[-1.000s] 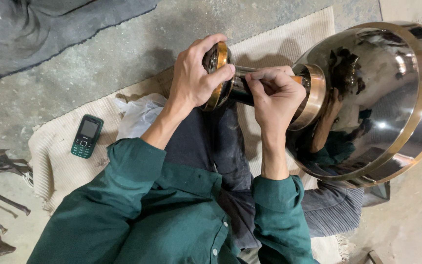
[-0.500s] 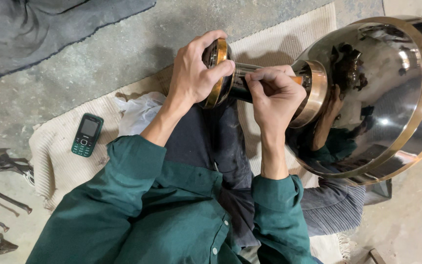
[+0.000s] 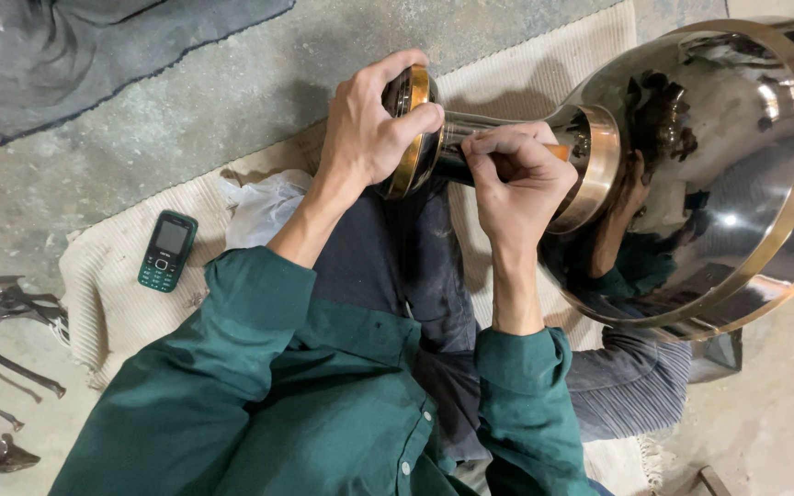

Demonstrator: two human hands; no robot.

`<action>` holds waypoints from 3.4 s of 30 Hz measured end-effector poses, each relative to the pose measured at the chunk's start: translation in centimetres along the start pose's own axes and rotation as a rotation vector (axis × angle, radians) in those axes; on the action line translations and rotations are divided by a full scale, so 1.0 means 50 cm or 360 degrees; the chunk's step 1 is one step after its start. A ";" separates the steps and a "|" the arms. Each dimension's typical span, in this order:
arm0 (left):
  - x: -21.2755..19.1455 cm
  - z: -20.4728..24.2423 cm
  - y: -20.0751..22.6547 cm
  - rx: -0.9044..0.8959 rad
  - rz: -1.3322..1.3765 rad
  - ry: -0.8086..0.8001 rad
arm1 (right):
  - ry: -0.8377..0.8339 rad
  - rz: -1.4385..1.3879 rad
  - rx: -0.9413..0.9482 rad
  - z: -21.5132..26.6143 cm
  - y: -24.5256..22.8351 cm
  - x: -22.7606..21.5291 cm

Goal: The person sits on the floor and uses a small tool to rub and polish the neck and base of a large, shiny metal vessel. The person holds the vessel steady with one hand while working on the surface with the other.

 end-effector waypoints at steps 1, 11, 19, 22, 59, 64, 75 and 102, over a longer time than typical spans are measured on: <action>0.001 0.000 0.000 -0.0004 0.0010 -0.0011 | -0.0006 0.0029 -0.0024 0.003 -0.004 0.000; 0.005 -0.002 0.002 -0.0035 -0.0054 -0.0013 | 0.0073 0.0100 -0.0102 0.009 0.000 -0.005; 0.005 -0.004 0.002 -0.0011 -0.0072 -0.0020 | 0.0064 0.0069 -0.0161 0.010 -0.003 -0.005; 0.005 -0.003 -0.001 0.0053 -0.0071 -0.0016 | 0.0101 0.0120 -0.0206 0.011 -0.007 -0.004; 0.024 -0.021 -0.027 -0.0112 -0.0251 -0.0020 | 0.0095 0.0153 -0.0320 0.028 0.002 -0.024; 0.026 -0.028 -0.039 -0.0075 -0.0251 -0.0003 | 0.0071 0.0257 -0.0430 0.032 -0.002 -0.026; 0.027 -0.024 -0.023 -0.0102 -0.0264 -0.0066 | 0.0116 0.0224 -0.0469 0.039 0.005 -0.027; 0.027 -0.029 -0.059 0.0187 -0.0275 -0.0015 | 0.0492 0.0535 -0.0324 0.112 -0.068 -0.150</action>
Point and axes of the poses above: each hand's wrist, its own z-axis away from the middle knuckle, its own x-axis out of the palm, y = z × x, the point moved 6 cm from there along -z, towards the middle knuckle, and after that the axes turned 6 degrees about z, right-handed, at the moved point
